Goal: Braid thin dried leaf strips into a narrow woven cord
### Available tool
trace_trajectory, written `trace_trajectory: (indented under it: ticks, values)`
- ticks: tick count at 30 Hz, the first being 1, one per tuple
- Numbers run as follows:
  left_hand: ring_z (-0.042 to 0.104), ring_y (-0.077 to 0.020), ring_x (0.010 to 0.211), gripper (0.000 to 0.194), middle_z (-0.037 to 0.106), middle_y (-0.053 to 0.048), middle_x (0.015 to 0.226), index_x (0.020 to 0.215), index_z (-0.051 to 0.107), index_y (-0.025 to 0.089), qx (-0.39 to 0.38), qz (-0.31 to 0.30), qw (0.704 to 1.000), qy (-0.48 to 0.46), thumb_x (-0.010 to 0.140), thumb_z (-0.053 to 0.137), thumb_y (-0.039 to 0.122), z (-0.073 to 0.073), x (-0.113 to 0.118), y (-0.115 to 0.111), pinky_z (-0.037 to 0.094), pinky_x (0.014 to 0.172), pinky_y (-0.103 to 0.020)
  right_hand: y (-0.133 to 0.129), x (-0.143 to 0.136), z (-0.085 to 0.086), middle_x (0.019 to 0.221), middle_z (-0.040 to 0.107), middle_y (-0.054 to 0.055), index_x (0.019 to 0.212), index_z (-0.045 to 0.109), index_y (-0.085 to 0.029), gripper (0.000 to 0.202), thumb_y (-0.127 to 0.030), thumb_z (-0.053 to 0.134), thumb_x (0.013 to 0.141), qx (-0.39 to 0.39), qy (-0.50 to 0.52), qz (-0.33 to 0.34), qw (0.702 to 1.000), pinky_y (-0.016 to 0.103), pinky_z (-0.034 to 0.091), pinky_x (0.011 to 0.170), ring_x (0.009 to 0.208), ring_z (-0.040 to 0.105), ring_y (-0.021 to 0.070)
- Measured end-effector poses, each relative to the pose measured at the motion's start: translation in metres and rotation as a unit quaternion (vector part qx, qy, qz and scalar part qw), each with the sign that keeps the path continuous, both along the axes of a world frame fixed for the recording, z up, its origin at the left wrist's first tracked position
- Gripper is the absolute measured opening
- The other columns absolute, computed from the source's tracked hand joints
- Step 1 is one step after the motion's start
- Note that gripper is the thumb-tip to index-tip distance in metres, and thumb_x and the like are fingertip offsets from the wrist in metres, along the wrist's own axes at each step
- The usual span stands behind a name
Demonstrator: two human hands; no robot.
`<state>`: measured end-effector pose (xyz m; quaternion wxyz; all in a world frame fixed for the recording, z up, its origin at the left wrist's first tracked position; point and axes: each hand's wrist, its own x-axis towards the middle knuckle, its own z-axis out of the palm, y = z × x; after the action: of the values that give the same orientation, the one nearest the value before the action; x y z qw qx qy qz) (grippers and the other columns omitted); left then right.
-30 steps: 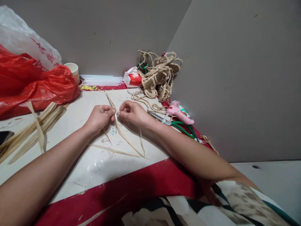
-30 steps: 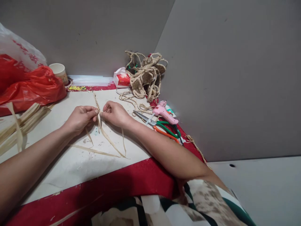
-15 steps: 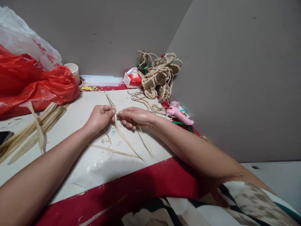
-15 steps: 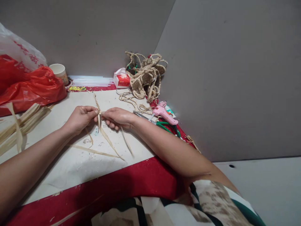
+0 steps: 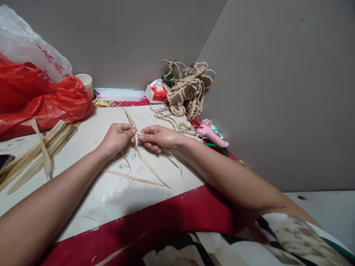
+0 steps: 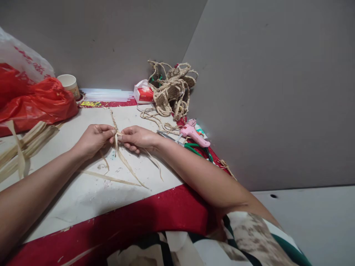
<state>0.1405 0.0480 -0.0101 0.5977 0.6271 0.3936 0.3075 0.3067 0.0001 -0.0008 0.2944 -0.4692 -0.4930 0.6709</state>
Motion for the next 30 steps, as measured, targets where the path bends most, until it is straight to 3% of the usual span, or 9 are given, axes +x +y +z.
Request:
trace_trajectory:
  ticks: [7,11,14,18,21,23,25,27,30]
  values:
    - [0.033,-0.0052,0.038,0.024,0.051,0.001,0.045,0.054,0.057,0.014,0.037,0.002,0.999,0.021,0.073,0.061,0.027,-0.005,0.001,0.001,0.023,0.041,-0.02,0.004,0.003,0.005,0.05,0.039,-0.007,0.075,0.045,-0.016,0.014,-0.018,0.043,0.089,-0.132,0.098,-0.033,0.986,0.012,0.018,0.031,0.035,0.026,0.0037]
    - [0.046,-0.0078,0.046,0.015,0.059,-0.001,0.053,0.061,0.062,0.013,0.053,0.016,0.998,-0.013,0.072,0.06,0.024,-0.007,0.004,-0.001,0.035,0.049,-0.02,-0.002,-0.013,0.012,0.048,0.034,-0.007,0.07,0.044,-0.015,0.019,-0.014,0.038,0.089,-0.152,0.148,-0.098,0.972,0.012,0.016,0.032,0.035,0.023,0.0031]
    - [0.051,-0.0089,0.05,0.01,0.061,-0.002,0.057,0.062,0.061,0.013,0.039,0.019,0.998,-0.043,0.069,0.061,0.02,-0.005,0.004,-0.002,0.037,0.05,-0.02,-0.008,-0.032,0.01,0.048,0.042,-0.005,0.07,0.046,-0.015,0.021,-0.016,0.038,0.09,-0.088,0.11,-0.171,0.975,0.014,0.022,0.032,0.033,0.029,0.0036]
    - [0.035,-0.0054,0.036,0.01,0.045,0.004,0.042,0.059,0.056,0.015,-0.042,-0.006,0.997,-0.063,0.069,0.058,0.017,0.002,0.002,-0.002,0.023,0.039,-0.02,-0.011,-0.048,0.0,0.049,0.052,-0.002,0.068,0.049,-0.017,0.025,-0.023,0.041,0.091,0.118,-0.121,-0.211,0.963,0.018,0.032,0.037,0.036,0.042,0.0078]
    - [0.024,-0.0036,0.032,0.017,0.032,0.007,0.037,0.054,0.05,0.016,-0.09,-0.018,0.992,-0.085,0.07,0.058,0.019,0.005,0.001,-0.001,0.015,0.036,-0.02,-0.01,-0.051,-0.003,0.059,0.061,0.004,0.066,0.054,-0.016,0.023,-0.019,0.044,0.087,0.267,-0.326,-0.193,0.886,0.023,0.041,0.052,0.053,0.055,0.0125]
    - [0.026,-0.0035,0.032,0.018,0.034,0.006,0.038,0.053,0.05,0.016,-0.094,-0.014,0.991,-0.092,0.069,0.059,0.019,0.004,0.001,0.0,0.015,0.036,-0.02,-0.01,-0.053,-0.002,0.073,0.067,0.009,0.073,0.06,-0.015,0.02,-0.017,0.045,0.086,0.313,-0.427,-0.173,0.831,0.027,0.043,0.063,0.068,0.06,0.0172]
    - [0.028,-0.0037,0.032,0.013,0.038,0.006,0.038,0.056,0.054,0.015,-0.091,-0.003,0.992,-0.092,0.067,0.061,0.018,0.002,0.001,0.0,0.016,0.036,-0.02,-0.011,-0.053,0.004,0.083,0.069,0.011,0.08,0.064,-0.015,0.02,-0.016,0.045,0.086,0.322,-0.477,-0.146,0.805,0.029,0.043,0.069,0.077,0.061,0.0198]
    - [0.03,-0.0041,0.032,0.008,0.042,0.005,0.038,0.058,0.057,0.014,-0.097,0.013,0.991,-0.089,0.063,0.063,0.017,0.002,0.002,0.0,0.018,0.036,-0.02,-0.012,-0.051,0.012,0.083,0.069,0.01,0.081,0.066,-0.015,0.02,-0.018,0.046,0.086,0.319,-0.479,-0.105,0.811,0.028,0.042,0.068,0.075,0.061,0.0189]
    - [0.033,-0.0046,0.033,0.007,0.046,0.004,0.039,0.057,0.059,0.013,-0.116,0.035,0.988,-0.096,0.058,0.065,0.015,0.006,0.001,-0.001,0.02,0.036,-0.02,-0.013,-0.037,0.029,0.067,0.064,0.006,0.071,0.064,-0.014,0.027,-0.032,0.053,0.088,0.295,-0.427,-0.04,0.854,0.025,0.04,0.061,0.062,0.057,0.0144]
